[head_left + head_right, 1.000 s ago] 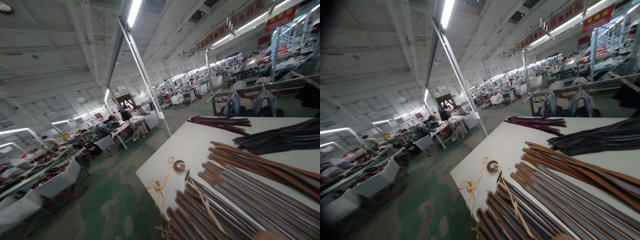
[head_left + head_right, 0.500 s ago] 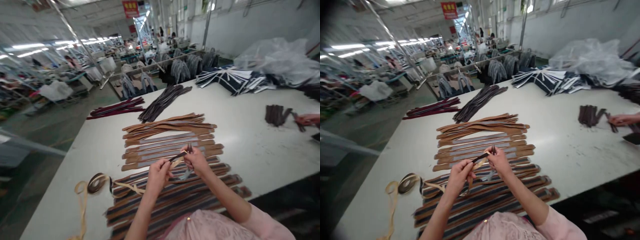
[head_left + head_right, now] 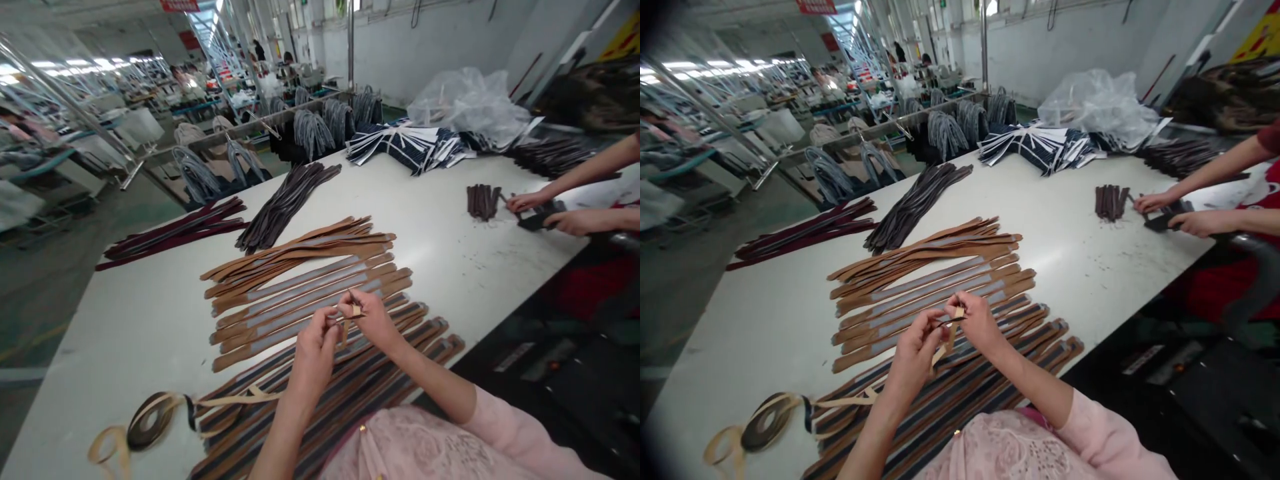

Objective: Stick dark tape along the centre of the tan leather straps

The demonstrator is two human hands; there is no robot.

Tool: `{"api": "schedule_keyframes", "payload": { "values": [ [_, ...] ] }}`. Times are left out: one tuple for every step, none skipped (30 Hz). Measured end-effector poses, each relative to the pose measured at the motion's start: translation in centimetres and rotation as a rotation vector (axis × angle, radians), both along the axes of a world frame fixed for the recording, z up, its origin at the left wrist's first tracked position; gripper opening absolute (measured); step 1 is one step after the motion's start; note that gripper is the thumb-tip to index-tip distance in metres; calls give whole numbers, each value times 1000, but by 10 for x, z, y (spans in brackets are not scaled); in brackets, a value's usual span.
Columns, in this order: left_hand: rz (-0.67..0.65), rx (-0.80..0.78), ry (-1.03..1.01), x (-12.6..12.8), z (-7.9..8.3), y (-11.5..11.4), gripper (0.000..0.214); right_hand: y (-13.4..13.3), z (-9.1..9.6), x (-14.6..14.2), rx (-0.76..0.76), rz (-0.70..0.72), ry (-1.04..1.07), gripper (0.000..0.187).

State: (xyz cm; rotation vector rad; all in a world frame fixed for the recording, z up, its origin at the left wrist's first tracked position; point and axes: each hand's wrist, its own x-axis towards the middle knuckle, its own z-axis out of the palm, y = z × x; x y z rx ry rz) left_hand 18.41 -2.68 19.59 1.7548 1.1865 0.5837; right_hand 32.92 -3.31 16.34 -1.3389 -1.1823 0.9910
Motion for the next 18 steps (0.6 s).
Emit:
{"api": "schedule_keyframes", "payload": {
  "values": [
    [-6,-19,-14,4,1,-1,23,-1,1,1,1,-21,-27,14],
    [-18,-36,-25,7,2,-2,21,-2,1,2,-1,-40,-40,14],
    [-39,-71,-41,10,4,-3,21,-3,0,3,-5,-51,-43,13],
    [-74,-140,-67,13,6,-3,22,-4,-1,5,-9,-59,-37,13],
    [-116,-238,-109,16,7,-3,24,-4,-3,6,-13,-60,-26,13],
    [-155,-347,-165,19,9,-3,25,-4,-5,8,-14,-62,-14,13],
    [-181,-448,-229,22,9,-2,26,-5,-8,9,-14,-64,-4,13],
    [-191,-521,-285,24,9,-2,27,-5,-12,10,-16,-69,7,13],
    [-184,-560,-327,27,8,-2,26,-5,-16,10,-23,-74,21,11],
    [-162,-570,-354,28,6,-1,25,-5,-21,11,-37,-74,45,9],
    [-135,-568,-369,30,3,-1,24,-5,-25,11,-59,-68,88,10],
    [-110,-568,-372,31,0,-1,24,-6,-30,11,-87,-56,147,14],
    [-90,-571,-371,31,-3,-2,24,-8,-34,11,-115,-44,216,21],
    [-72,-574,-370,31,-7,-2,23,-10,-37,12,-137,-41,278,27],
    [-54,-574,-371,31,-10,-2,24,-12,-39,14,-149,-49,321,31],
    [-35,-564,-368,31,-13,-3,24,-15,-39,17,-151,-71,340,33],
    [-15,-548,-360,31,-16,-3,25,-19,-38,20,-143,-103,334,35],
    [4,-529,-349,31,-18,-4,25,-23,-35,24,-130,-139,310,35]
  ]
}}
